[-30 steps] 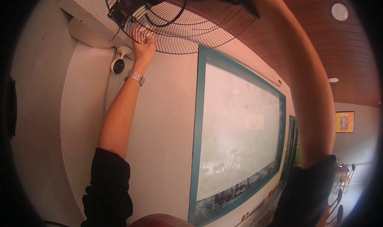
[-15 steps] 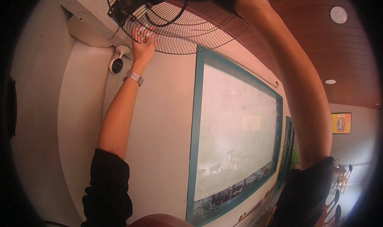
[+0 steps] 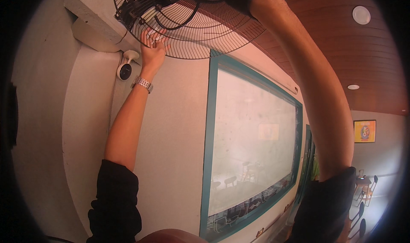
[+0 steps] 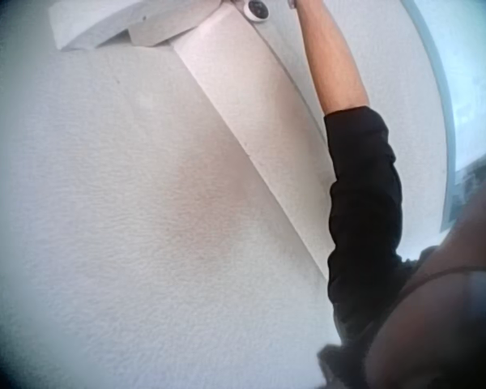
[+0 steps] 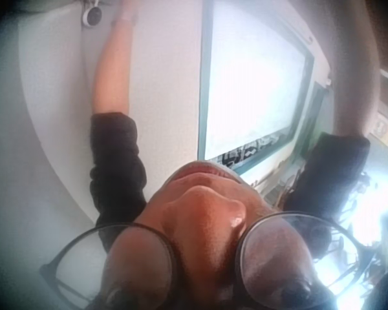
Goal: The person assembles a wall-mounted fan by attaching the fan blades to the motor housing and securing the protective cage. The person uses a screwdriver to tighten screws and aligns the components by hand.
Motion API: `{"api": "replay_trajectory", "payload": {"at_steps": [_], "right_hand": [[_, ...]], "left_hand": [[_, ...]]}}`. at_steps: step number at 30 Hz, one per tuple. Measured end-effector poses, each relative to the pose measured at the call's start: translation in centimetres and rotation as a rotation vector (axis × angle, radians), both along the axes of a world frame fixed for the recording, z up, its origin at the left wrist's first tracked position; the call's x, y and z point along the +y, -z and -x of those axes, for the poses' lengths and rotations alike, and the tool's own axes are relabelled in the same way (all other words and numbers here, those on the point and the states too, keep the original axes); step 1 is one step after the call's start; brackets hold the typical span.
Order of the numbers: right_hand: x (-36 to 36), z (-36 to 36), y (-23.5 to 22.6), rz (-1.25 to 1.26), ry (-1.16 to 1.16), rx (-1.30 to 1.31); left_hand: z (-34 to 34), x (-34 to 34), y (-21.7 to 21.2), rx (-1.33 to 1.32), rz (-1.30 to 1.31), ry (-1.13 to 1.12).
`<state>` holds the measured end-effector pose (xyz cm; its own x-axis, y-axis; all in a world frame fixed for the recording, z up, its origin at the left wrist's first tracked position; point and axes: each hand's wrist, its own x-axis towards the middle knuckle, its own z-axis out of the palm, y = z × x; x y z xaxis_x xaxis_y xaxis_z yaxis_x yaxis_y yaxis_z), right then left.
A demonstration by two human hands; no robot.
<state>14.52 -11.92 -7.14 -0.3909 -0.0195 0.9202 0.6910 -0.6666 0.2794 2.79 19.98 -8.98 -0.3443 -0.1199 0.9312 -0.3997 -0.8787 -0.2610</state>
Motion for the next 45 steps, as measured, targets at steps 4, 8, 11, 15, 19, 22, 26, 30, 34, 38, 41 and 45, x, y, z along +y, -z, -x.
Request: {"api": "replay_trajectory", "payload": {"at_steps": [4, 8, 11, 15, 19, 22, 26, 30, 34, 38, 41, 45], "right_hand": [[0.2, 0.8, 1.1, -0.084, 0.078, 0.005], [1.3, 1.8, 1.6, -0.05, -0.114, -0.018], [-1.4, 0.5, -1.0, -0.102, -0.052, -0.075], [-1.9, 2.0, -2.0, 0.023, -0.423, 0.23], [-2.0, 2.3, -2.0, 0.053, -0.585, 0.288], [-2.5, 1.9, -1.6, 0.011, -0.594, 0.279], [1.3, -1.5, -5.1, -0.232, -0.324, -0.17], [-1.8, 2.8, 0.0, 0.044, -0.813, 0.388], [-1.1, 1.7, -0.9, 0.12, -1.033, 0.457], [-2.6, 1.1, -1.3, 0.264, -1.04, 0.546], [-2.7, -0.1, -0.3, 0.167, -1.047, 0.456], [1.2, -3.1, -0.9, 0.115, -0.672, 0.197]], "left_hand": [[-0.1, 0.1, 0.0, 0.035, 0.023, 0.003], [1.8, 0.8, 0.7, 0.018, 0.031, -0.002], [-1.8, -0.9, -0.6, 0.064, -0.016, 0.128], [-0.6, -0.9, 0.3, 0.061, 0.023, 0.149], [-0.2, -0.4, 0.0, 0.046, 0.018, 0.152], [-1.4, -0.2, -0.6, 0.042, -0.034, 0.164], [-0.2, 0.6, -0.3, 0.02, -0.06, 0.095], [-0.3, -0.1, 0.0, 0.017, -0.024, 0.094], [-0.2, -0.7, 0.4, 0.023, 0.009, 0.157], [-0.3, -1.0, 0.5, 0.017, 0.039, 0.168], [-2.2, -2.1, 0.1, 0.064, 0.014, 0.226], [0.8, -0.7, 1.3, 0.001, 0.058, 0.131]]}}
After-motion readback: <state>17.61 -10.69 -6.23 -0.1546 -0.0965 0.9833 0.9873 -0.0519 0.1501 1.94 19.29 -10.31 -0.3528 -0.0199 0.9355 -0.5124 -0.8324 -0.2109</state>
